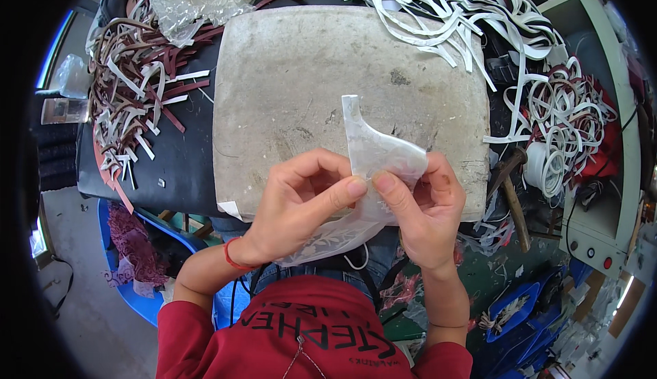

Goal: Manually assemble and align lace/fabric components for a shoe upper on a workspace.

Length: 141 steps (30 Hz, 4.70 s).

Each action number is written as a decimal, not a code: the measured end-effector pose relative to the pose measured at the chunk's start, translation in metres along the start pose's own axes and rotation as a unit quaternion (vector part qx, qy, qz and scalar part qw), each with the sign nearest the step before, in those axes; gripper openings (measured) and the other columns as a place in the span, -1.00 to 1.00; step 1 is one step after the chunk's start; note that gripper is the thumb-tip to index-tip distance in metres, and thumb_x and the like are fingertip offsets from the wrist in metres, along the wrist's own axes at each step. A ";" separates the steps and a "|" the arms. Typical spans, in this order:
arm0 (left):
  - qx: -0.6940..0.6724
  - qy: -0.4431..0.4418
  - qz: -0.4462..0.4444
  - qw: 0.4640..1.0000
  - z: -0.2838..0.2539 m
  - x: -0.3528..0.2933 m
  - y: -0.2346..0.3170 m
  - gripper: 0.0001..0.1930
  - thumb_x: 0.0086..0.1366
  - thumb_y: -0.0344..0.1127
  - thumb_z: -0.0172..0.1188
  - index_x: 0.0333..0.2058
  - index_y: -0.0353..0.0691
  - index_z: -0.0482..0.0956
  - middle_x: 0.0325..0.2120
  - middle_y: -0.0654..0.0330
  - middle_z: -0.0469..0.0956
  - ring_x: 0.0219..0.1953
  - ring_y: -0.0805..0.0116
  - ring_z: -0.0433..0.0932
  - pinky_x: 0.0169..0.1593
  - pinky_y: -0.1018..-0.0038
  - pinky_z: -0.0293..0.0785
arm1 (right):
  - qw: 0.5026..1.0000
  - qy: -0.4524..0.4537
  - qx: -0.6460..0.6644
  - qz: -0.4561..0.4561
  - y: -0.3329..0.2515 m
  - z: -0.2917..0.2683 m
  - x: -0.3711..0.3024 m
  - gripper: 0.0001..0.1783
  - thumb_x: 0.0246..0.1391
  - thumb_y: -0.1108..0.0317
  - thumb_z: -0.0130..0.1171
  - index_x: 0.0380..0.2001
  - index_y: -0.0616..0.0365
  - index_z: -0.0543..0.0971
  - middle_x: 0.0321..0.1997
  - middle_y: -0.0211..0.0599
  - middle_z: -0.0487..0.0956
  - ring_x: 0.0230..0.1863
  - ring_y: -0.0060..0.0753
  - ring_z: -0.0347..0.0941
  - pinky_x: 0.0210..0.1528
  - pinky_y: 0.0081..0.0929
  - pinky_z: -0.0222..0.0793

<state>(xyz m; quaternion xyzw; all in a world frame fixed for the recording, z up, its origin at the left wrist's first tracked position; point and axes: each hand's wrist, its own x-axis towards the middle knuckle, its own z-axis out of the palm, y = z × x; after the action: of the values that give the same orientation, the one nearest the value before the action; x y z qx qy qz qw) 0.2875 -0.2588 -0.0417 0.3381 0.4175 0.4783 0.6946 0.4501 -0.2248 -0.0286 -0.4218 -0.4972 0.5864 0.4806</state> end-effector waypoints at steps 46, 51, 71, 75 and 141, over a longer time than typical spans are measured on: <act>-0.047 0.033 -0.015 0.998 -0.008 0.013 0.045 -0.55 0.44 -0.08 -0.18 0.02 -0.33 0.44 -0.26 0.09 0.57 -0.16 0.37 0.58 -0.11 0.42 0.57 | 0.987 -0.074 -0.138 0.021 -0.019 0.003 0.014 -0.90 -0.04 0.53 0.27 -0.40 0.25 0.58 -0.50 -0.46 0.55 -0.47 -0.71 0.39 -0.41 -0.71 0.27; -0.045 0.045 0.000 0.998 -0.010 0.016 0.042 -0.56 0.44 -0.09 -0.18 0.02 -0.34 0.44 -0.31 0.10 0.58 -0.17 0.35 0.59 -0.11 0.42 0.57 | 0.924 -0.128 -0.295 -0.208 -0.020 0.003 0.014 -0.85 -0.11 0.58 0.28 -0.38 0.22 0.60 -0.49 -0.37 0.56 -0.54 -0.56 0.39 -0.46 -0.62 0.26; -0.022 0.032 0.031 0.999 -0.005 0.008 0.041 -0.56 0.44 -0.13 -0.16 0.06 -0.39 0.39 -0.22 0.08 0.56 -0.17 0.38 0.57 -0.06 0.43 0.55 | 0.985 -0.062 -0.158 0.019 -0.020 0.014 0.022 -0.88 -0.04 0.46 0.24 -0.51 0.29 0.52 -0.56 -0.47 0.51 -0.50 -0.75 0.34 -0.47 -0.68 0.24; 0.010 0.045 0.056 0.997 -0.003 0.007 0.036 -0.62 0.39 -0.28 -0.04 0.07 -0.41 0.37 -0.18 0.10 0.54 -0.14 0.40 0.54 -0.05 0.45 0.53 | 0.984 -0.055 -0.168 0.013 -0.020 0.014 0.022 -0.90 -0.06 0.48 0.23 -0.49 0.29 0.53 -0.57 -0.45 0.50 -0.50 -0.74 0.36 -0.47 -0.66 0.26; -0.024 0.062 0.086 0.994 -0.012 0.001 0.027 -0.81 0.25 -0.40 0.18 -0.23 -0.41 0.53 -0.33 0.14 0.59 -0.26 0.47 0.56 -0.16 0.54 0.54 | 0.994 -0.110 0.022 0.014 -0.019 0.013 0.032 -0.72 -0.05 0.50 0.30 -0.24 0.29 0.48 -0.29 -0.38 0.54 -0.25 -0.60 0.45 -0.12 -0.62 0.35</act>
<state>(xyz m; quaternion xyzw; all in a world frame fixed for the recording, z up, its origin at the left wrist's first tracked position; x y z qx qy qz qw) 0.2666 -0.2482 -0.0239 0.3261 0.4176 0.5663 0.6313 0.4343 -0.1947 -0.0088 -0.3515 -0.5281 0.6463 0.4241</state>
